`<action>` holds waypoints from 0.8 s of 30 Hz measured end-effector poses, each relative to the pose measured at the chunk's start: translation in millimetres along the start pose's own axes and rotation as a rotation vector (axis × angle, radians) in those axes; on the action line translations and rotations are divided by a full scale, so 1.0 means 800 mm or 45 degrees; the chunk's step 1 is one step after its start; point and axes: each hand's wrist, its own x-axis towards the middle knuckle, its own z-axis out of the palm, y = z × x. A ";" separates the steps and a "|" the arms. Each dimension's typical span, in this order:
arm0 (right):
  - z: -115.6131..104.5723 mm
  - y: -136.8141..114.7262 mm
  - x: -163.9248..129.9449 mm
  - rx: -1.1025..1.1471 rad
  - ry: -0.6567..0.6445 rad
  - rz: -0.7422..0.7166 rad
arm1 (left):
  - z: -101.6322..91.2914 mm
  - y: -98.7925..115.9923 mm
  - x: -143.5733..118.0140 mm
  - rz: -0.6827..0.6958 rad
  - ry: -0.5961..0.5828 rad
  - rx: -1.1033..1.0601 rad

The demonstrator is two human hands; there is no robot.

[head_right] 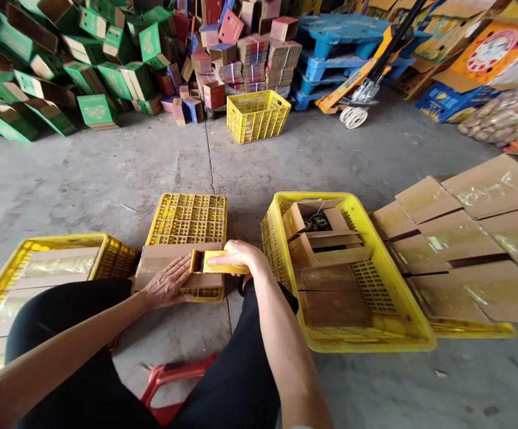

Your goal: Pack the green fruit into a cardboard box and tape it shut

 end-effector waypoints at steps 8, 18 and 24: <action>0.006 0.003 -0.008 0.003 -0.037 -0.034 | 0.012 0.006 0.001 -0.042 0.025 -0.002; -0.009 0.028 -0.014 0.036 -0.077 -0.014 | 0.000 0.007 0.008 -0.069 -0.053 -0.004; -0.008 0.036 -0.007 0.008 -0.012 -0.020 | -0.001 0.007 0.007 -0.073 -0.083 0.020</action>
